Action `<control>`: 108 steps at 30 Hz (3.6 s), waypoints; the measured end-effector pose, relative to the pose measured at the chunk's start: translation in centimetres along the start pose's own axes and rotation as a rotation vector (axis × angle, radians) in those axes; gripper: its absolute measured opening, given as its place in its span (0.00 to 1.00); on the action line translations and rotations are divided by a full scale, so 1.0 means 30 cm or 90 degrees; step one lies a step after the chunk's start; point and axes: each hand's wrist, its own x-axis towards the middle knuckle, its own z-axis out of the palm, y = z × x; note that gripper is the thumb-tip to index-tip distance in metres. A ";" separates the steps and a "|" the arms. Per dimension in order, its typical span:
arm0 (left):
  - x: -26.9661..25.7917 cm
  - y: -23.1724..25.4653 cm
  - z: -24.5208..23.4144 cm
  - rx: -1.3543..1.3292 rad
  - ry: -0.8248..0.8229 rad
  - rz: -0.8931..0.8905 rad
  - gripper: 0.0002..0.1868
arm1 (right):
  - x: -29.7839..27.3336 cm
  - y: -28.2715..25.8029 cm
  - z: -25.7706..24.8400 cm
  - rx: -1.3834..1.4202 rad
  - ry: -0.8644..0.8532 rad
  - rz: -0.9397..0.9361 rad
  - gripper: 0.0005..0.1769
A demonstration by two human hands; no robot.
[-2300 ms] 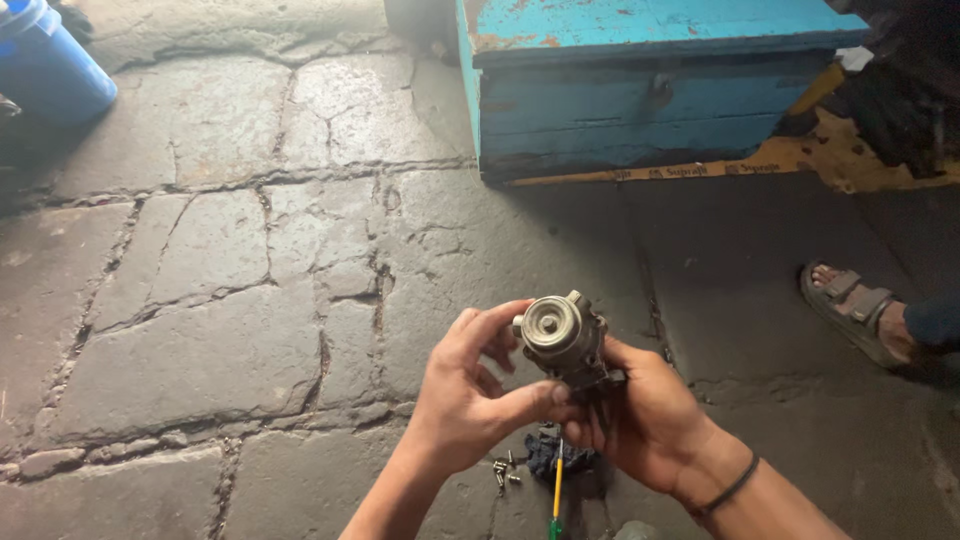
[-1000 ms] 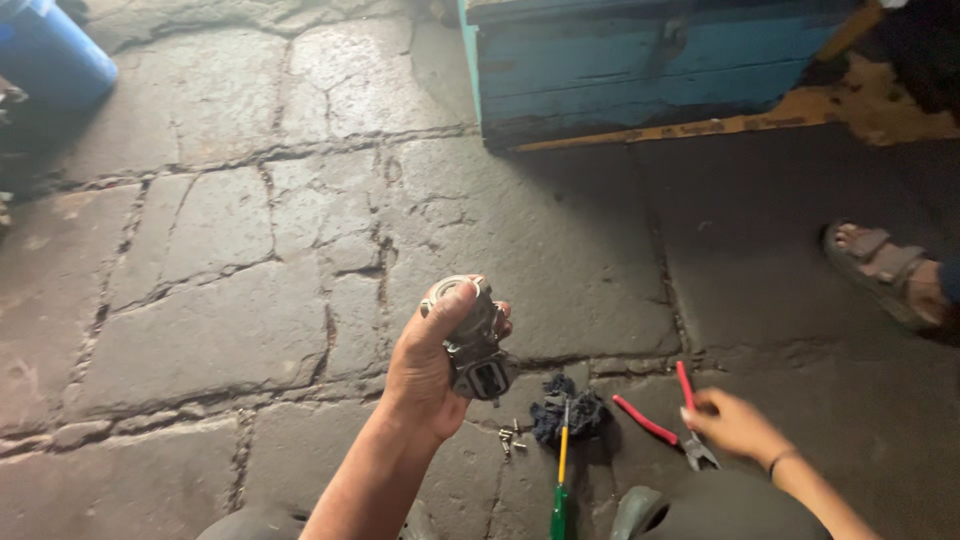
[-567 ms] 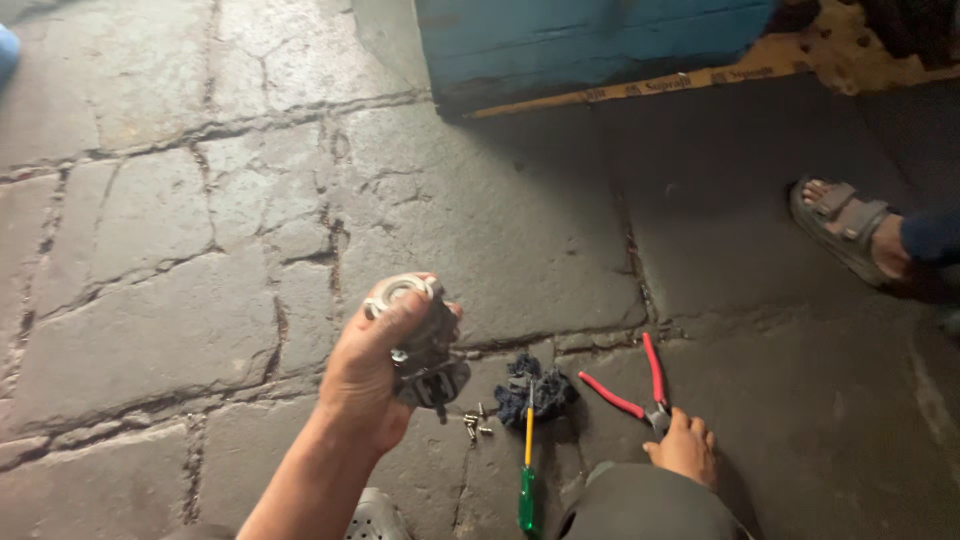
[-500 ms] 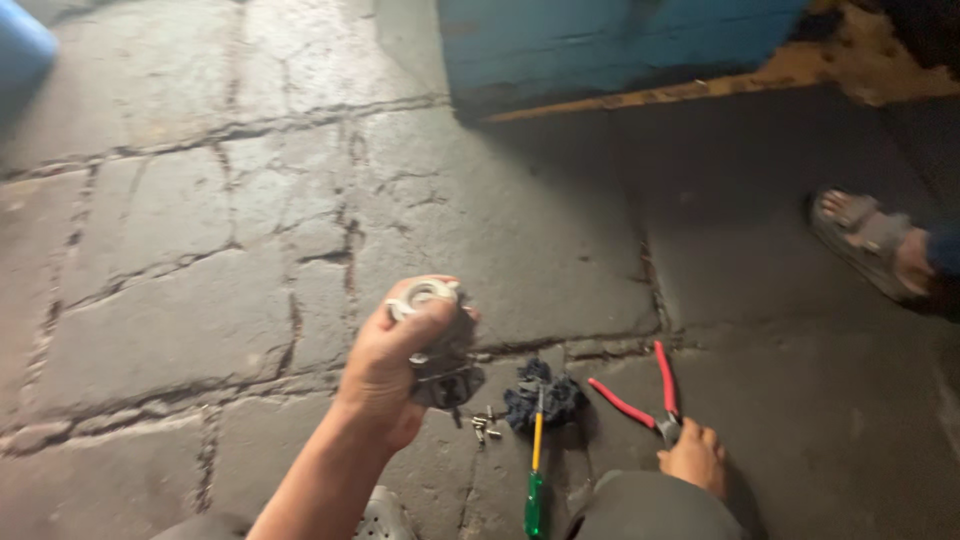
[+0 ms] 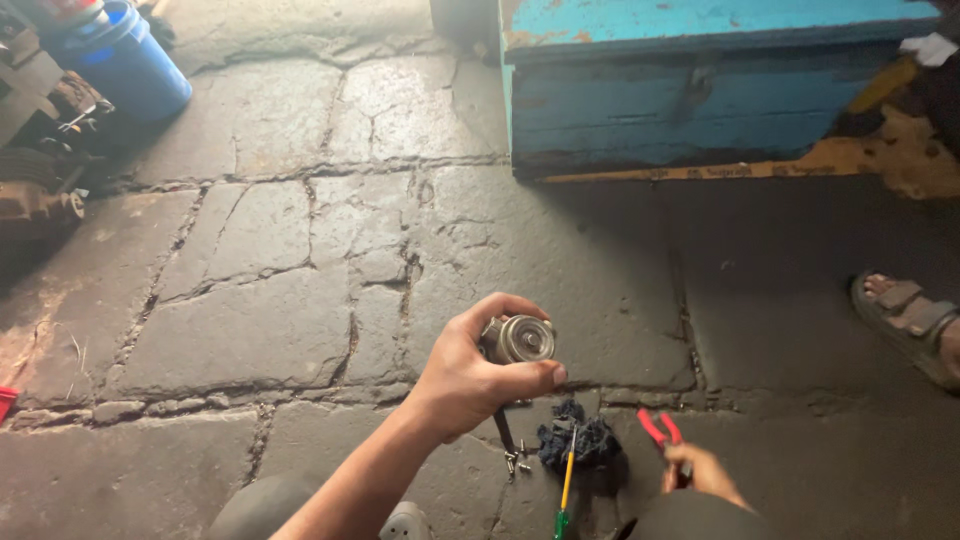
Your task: The person uses a screwdriver to loosen and remove screws from a small mechanical component. They then use pliers to remove a retaining clip and separate the component into two halves. Finally, the person wipes the interior of the red half with a dark cloth.
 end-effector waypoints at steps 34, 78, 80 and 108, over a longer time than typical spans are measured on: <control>0.069 -0.120 -0.034 -0.010 0.261 0.077 0.21 | -1.237 -0.754 0.916 -0.199 -0.046 -0.825 0.22; 0.085 -0.122 0.021 0.123 0.301 0.162 0.24 | -1.265 -0.753 0.955 0.128 -0.265 -0.961 0.22; 0.083 -0.123 0.026 0.144 0.302 0.158 0.24 | -1.271 -0.754 0.962 0.104 -0.162 -0.964 0.24; 0.068 -0.138 -0.003 -0.063 0.052 0.053 0.22 | -1.255 -0.832 0.895 -0.029 -0.564 -0.895 0.20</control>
